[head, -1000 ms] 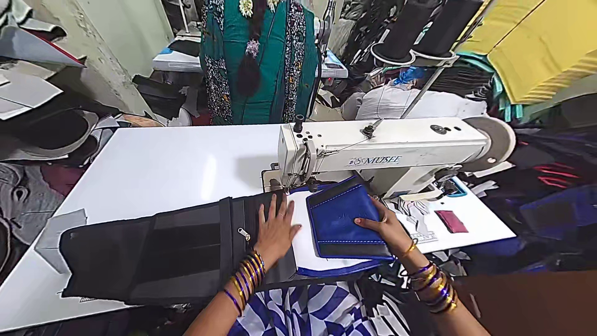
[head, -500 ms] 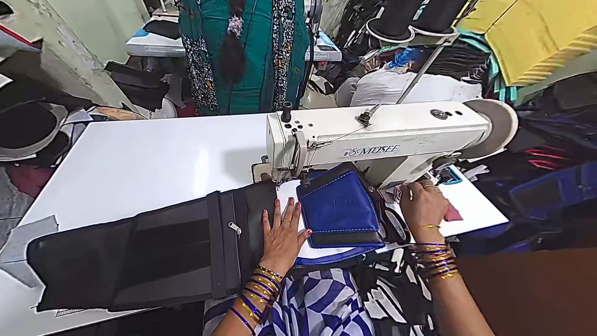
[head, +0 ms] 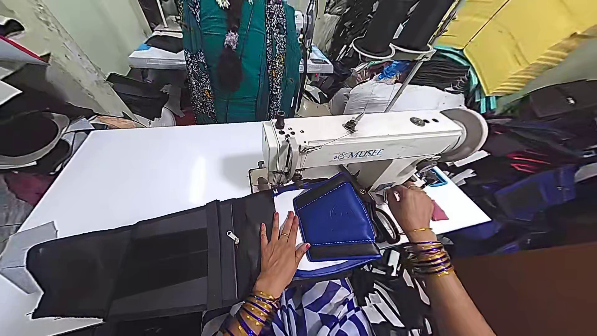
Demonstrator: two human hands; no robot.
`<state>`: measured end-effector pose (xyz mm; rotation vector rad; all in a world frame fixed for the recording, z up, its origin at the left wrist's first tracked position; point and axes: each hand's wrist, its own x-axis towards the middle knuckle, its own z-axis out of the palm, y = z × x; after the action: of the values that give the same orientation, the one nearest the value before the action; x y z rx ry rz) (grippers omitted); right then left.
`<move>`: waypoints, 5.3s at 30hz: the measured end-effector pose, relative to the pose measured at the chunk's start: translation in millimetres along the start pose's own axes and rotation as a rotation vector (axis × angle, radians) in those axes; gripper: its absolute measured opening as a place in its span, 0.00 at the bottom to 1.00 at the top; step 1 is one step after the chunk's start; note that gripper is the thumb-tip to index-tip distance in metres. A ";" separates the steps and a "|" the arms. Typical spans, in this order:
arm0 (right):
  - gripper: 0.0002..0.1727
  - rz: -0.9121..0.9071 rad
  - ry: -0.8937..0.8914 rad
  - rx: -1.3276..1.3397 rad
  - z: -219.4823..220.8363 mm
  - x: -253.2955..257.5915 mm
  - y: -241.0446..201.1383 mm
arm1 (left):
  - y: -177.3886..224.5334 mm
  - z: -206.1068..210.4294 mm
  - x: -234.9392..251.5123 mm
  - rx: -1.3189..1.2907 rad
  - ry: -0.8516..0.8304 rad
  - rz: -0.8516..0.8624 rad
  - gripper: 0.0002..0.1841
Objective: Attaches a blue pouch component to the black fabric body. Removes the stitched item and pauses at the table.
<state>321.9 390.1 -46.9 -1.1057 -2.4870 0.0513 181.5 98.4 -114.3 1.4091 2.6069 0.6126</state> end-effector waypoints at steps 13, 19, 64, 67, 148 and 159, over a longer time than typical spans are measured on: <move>0.11 -0.911 -0.181 0.527 44.7 -129.9 -113.8 | -10.5 -46.7 21.5 -0.125 -0.399 0.014 0.35; 0.15 -0.984 -0.167 0.521 50.1 -127.4 -104.8 | -66.5 -79.5 -22.5 -0.336 -0.505 0.429 0.31; 0.18 -0.971 0.009 0.409 95.8 -50.6 -156.3 | -96.3 -38.1 31.8 -0.052 0.120 0.407 0.17; 0.18 -0.958 0.012 0.411 99.6 -41.7 -160.4 | -100.0 -40.9 42.0 -0.066 0.101 0.389 0.18; 0.16 -0.372 -0.021 0.285 87.2 -71.4 -195.8 | -110.9 -52.1 76.2 -0.085 0.112 0.338 0.16; 0.13 -0.049 0.099 0.157 10.6 -2.2 -37.4 | -116.6 -49.2 83.3 -0.133 0.080 0.303 0.17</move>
<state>292.8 364.4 -50.0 -0.9595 -2.3756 0.1707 30.1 95.8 -108.8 1.7835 2.3728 0.8775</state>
